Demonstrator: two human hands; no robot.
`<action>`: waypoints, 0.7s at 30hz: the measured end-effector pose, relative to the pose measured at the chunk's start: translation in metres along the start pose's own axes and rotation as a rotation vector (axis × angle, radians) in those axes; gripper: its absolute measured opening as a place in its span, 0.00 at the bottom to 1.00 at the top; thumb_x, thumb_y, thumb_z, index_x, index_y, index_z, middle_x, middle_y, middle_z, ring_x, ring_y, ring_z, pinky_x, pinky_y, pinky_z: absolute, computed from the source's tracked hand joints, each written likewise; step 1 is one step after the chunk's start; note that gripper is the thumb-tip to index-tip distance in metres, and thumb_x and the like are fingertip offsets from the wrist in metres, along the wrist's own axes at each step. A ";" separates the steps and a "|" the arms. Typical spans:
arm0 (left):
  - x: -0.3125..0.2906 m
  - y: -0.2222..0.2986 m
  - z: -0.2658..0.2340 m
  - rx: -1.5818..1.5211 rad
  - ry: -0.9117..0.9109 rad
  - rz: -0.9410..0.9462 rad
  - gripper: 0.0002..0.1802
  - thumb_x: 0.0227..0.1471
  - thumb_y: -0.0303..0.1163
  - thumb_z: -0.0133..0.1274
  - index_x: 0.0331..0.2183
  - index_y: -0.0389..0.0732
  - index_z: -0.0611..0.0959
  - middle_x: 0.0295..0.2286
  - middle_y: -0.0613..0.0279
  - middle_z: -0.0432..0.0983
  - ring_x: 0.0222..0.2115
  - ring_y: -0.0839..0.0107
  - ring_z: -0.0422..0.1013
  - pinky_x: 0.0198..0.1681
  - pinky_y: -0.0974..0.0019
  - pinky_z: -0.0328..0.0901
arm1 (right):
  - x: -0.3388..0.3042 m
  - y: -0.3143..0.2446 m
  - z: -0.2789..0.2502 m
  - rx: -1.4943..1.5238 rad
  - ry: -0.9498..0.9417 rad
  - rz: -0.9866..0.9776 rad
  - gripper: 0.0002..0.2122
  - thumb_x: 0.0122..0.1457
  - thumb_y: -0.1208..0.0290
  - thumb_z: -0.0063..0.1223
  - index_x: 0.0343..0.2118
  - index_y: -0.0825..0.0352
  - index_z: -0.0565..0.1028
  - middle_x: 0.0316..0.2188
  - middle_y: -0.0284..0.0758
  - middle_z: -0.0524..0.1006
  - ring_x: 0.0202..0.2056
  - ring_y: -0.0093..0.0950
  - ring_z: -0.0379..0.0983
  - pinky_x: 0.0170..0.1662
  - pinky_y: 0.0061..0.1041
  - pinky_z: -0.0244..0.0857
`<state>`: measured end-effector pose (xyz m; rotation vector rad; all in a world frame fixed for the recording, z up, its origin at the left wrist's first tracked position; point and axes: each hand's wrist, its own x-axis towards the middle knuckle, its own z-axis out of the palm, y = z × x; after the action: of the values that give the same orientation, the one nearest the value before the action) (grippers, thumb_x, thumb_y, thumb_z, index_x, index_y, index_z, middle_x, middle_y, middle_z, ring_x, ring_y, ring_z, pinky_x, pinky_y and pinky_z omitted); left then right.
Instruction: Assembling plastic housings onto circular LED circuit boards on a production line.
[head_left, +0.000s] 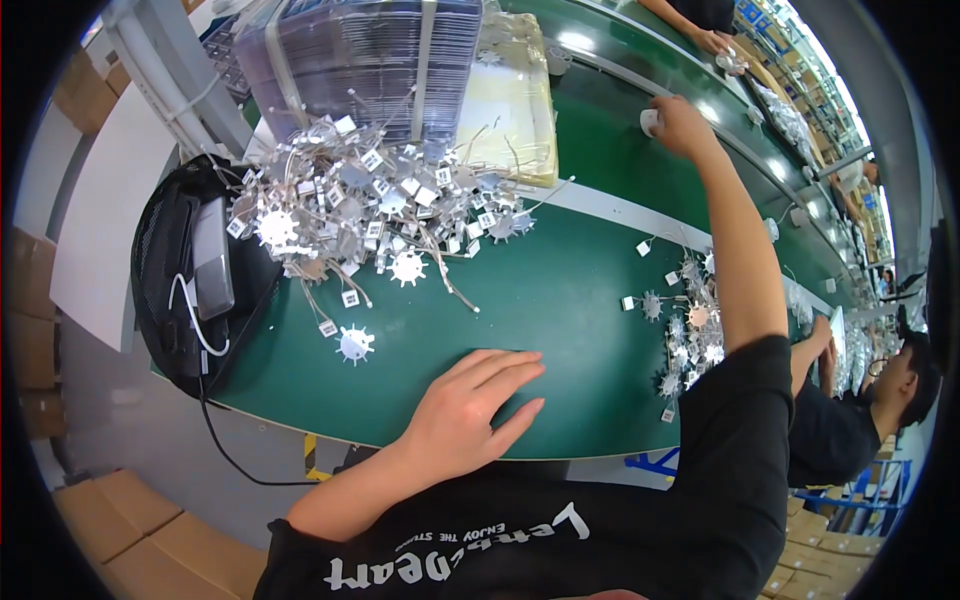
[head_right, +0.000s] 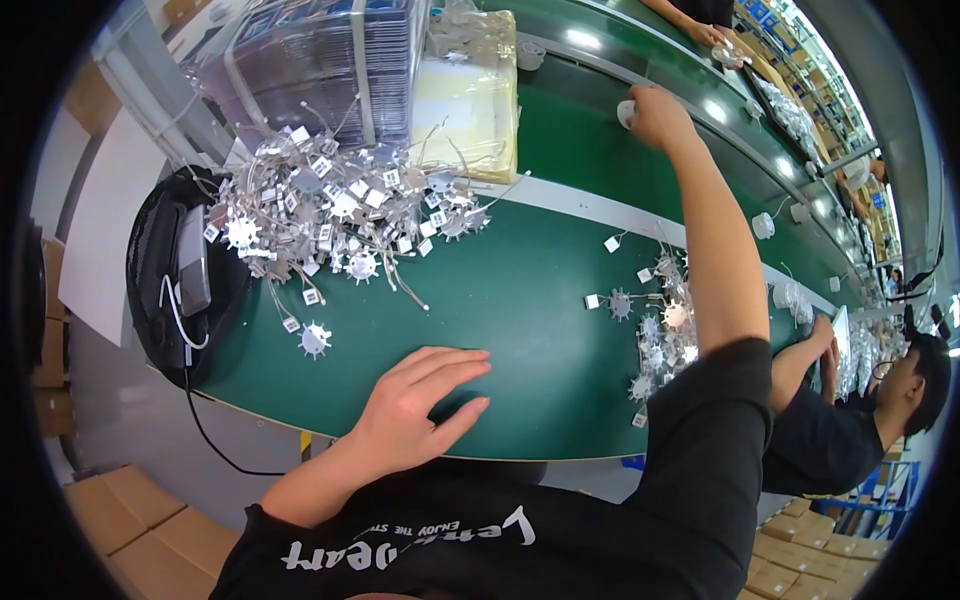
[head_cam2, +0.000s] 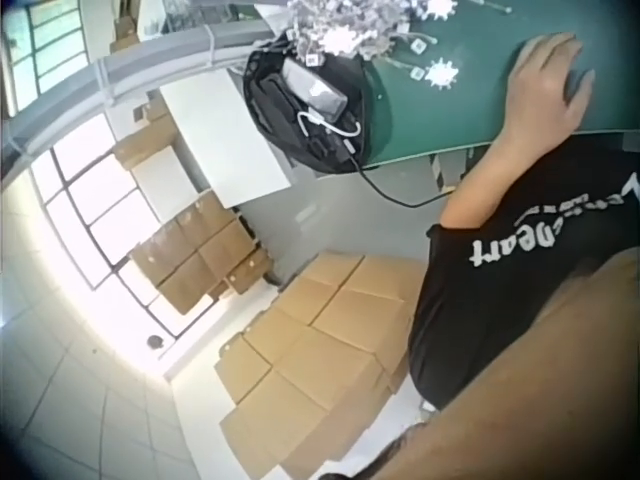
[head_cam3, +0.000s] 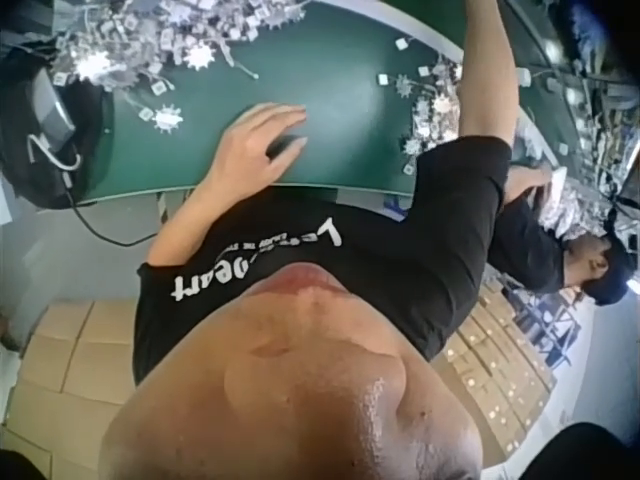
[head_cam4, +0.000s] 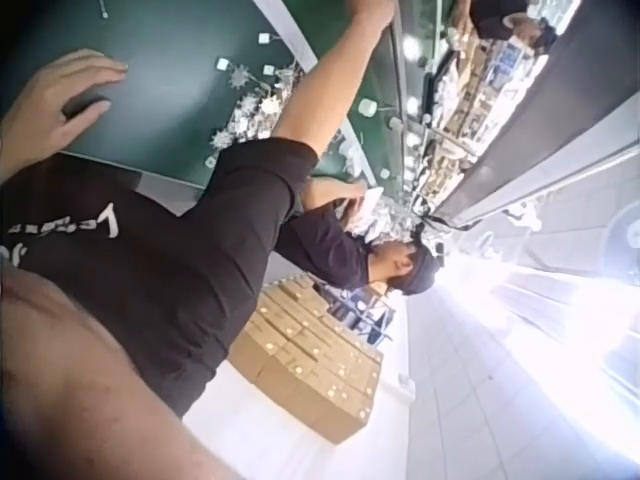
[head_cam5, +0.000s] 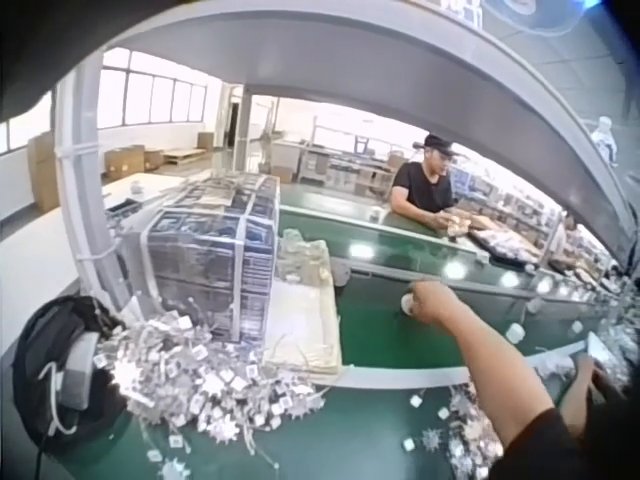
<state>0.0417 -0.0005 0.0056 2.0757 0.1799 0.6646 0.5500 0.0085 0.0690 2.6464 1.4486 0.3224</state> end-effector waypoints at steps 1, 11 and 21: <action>0.001 0.001 0.000 -0.003 -0.004 0.003 0.21 0.52 0.26 0.69 0.48 0.34 0.85 0.49 0.51 0.83 0.46 0.53 0.80 0.52 0.55 0.74 | -0.021 -0.014 -0.018 0.088 0.048 -0.017 0.20 0.54 0.73 0.66 0.51 0.66 0.82 0.48 0.48 0.80 0.51 0.50 0.78 0.56 0.42 0.73; -0.014 0.021 -0.007 0.160 0.221 -0.080 0.42 0.42 0.29 0.75 0.59 0.38 0.78 0.52 0.53 0.80 0.50 0.51 0.77 0.57 0.52 0.70 | -0.269 -0.234 -0.100 0.525 -0.220 -0.466 0.16 0.54 0.66 0.70 0.40 0.73 0.82 0.32 0.44 0.78 0.32 0.46 0.77 0.35 0.39 0.71; -0.031 0.007 -0.028 0.150 0.110 -0.038 0.41 0.37 0.28 0.77 0.56 0.40 0.81 0.46 0.56 0.81 0.45 0.54 0.78 0.51 0.54 0.72 | -0.321 -0.237 -0.063 0.987 -0.074 -0.357 0.04 0.59 0.80 0.63 0.35 0.72 0.80 0.28 0.39 0.76 0.27 0.37 0.73 0.31 0.31 0.67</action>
<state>0.0002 0.0049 0.0110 2.1740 0.3396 0.7629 0.1736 -0.1341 0.0409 2.8301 2.4576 -0.6970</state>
